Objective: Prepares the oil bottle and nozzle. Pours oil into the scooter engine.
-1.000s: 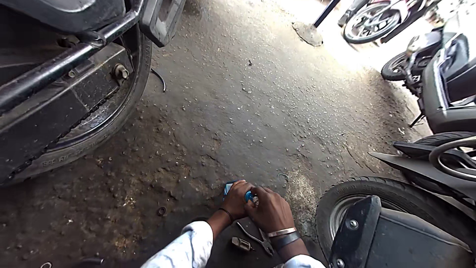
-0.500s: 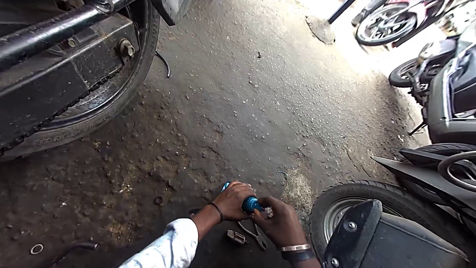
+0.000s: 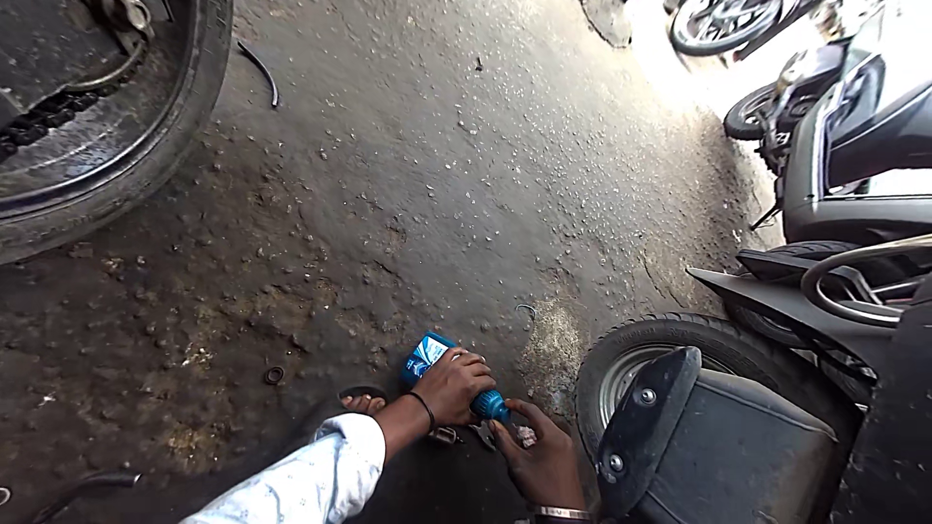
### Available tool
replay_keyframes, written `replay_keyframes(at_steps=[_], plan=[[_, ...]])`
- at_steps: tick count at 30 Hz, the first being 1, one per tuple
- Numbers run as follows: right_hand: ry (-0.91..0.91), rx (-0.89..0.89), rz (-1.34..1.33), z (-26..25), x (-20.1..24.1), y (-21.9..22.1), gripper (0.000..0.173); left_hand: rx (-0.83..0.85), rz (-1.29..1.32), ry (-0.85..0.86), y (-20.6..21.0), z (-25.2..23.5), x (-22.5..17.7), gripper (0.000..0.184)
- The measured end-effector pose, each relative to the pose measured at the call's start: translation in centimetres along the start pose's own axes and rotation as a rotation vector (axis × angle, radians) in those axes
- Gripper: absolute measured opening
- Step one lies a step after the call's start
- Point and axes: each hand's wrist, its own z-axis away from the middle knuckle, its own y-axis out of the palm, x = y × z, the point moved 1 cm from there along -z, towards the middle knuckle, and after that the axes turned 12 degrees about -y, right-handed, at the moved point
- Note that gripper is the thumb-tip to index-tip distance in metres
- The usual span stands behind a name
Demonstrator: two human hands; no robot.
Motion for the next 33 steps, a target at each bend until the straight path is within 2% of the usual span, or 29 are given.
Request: replay_keyframes(at_steps=[4, 11, 16, 19, 22, 26, 28, 30, 33], plan=[[0.028, 0.008, 0.010, 0.0, -0.5, 0.3, 0.034, 0.020, -0.008, -0.002, 0.0, -0.1, 0.0, 0.043], [0.032, -0.007, -0.353, -0.2, -2.1, 0.3, 0.028, 0.063, 0.052, 0.005, -0.5, 0.4, 0.4, 0.044], [0.022, 0.025, -0.404, -0.5, -2.5, 0.2, 0.027, 0.122, 0.084, -0.010, -0.9, 0.2, 0.3, 0.045], [-0.046, 0.075, -0.209, -0.9, -1.8, -0.1, 0.027, 0.040, 0.021, 0.033, -0.4, 0.6, 0.3, 0.048], [-0.098, 0.175, 0.105, -2.4, 0.3, -0.9, 0.034, -0.144, 0.021, 0.103, 0.4, 1.7, -0.7, 0.054], [-0.007, 0.492, 0.199, -6.3, 4.6, -1.8, 0.042, -0.395, 0.125, 0.043, 0.2, 1.3, -0.6, 0.025], [0.035, 0.621, 0.189, -8.3, 5.9, -2.0, 0.042, -0.480, 0.100, 0.035, -0.3, 1.0, 0.0, 0.021], [0.054, 0.586, 0.154, -9.6, 6.2, -1.5, 0.038, -0.469, 0.128, 0.007, -1.1, 0.8, 0.2, 0.022], [0.157, 0.476, 0.110, -11.0, 7.3, -1.3, 0.033, -0.345, 0.185, -0.102, -2.7, 0.7, -0.1, 0.024]])
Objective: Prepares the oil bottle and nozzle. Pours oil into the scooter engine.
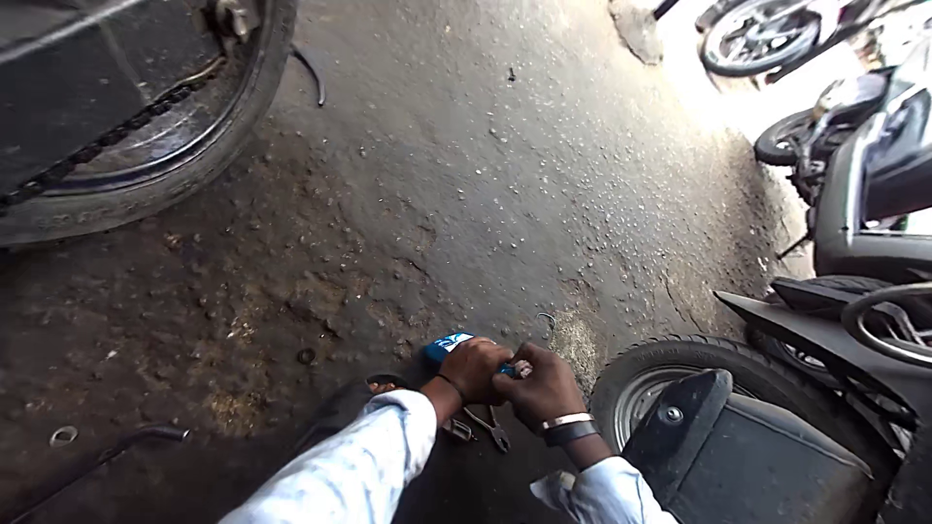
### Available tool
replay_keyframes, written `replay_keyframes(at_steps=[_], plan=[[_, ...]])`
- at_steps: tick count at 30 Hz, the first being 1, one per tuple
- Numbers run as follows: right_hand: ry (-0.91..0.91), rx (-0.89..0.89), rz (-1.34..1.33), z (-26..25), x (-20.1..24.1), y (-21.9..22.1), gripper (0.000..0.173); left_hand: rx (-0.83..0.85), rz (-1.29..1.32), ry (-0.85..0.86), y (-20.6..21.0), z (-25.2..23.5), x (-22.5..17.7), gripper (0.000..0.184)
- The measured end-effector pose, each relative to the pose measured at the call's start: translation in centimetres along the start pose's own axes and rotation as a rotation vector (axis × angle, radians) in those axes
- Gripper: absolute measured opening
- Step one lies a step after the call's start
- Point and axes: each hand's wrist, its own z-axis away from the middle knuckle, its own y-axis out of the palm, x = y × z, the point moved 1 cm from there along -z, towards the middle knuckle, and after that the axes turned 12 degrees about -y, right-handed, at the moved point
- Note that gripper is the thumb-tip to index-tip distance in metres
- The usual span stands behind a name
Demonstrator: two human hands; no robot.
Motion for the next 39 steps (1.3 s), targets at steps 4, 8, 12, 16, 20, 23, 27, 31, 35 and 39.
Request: replay_keyframes(at_steps=[4, 8, 12, 16, 20, 23, 27, 31, 35, 39], plan=[[0.063, -0.072, 0.034, -0.1, 2.1, 0.7, 0.035, -0.039, 0.033, 0.021, -0.5, 0.6, 1.1, 0.021], [0.007, -0.097, 0.065, 0.1, 3.3, 0.8, 0.038, -0.118, 0.089, 0.080, -1.1, 0.8, 1.9, 0.012], [-0.022, -0.198, 0.019, 0.9, 2.7, 0.5, 0.040, -0.005, 0.068, 0.066, -1.5, 0.5, 1.6, 0.017], [-0.083, -0.287, -0.012, 1.9, 2.6, -0.4, 0.037, -0.010, 0.049, 0.081, -1.5, 0.4, 1.3, 0.025], [-0.085, -0.344, -0.045, 2.7, 2.7, -0.5, 0.035, 0.032, 0.050, 0.088, -1.5, 0.4, 1.4, 0.025], [-0.093, -0.379, -0.079, 3.4, 3.2, -1.7, 0.032, 0.031, 0.053, 0.071, -1.4, 0.3, 1.6, 0.028], [-0.089, -0.404, -0.152, 4.4, 3.0, -2.6, 0.031, 0.115, 0.022, 0.064, -1.1, -0.1, 1.0, 0.027], [-0.067, -0.384, -0.230, 4.1, 2.1, -2.8, 0.023, 0.084, 0.048, 0.051, -0.7, -0.4, 1.5, 0.026], [-0.105, -0.268, -0.242, 3.5, 1.1, -4.3, 0.027, 0.069, 0.083, 0.047, -1.2, -1.2, 1.6, 0.032], [-0.159, -0.286, -0.260, 3.0, 1.1, -3.9, 0.026, -0.233, 0.151, 0.189, -0.9, 0.6, 1.5, 0.051]])
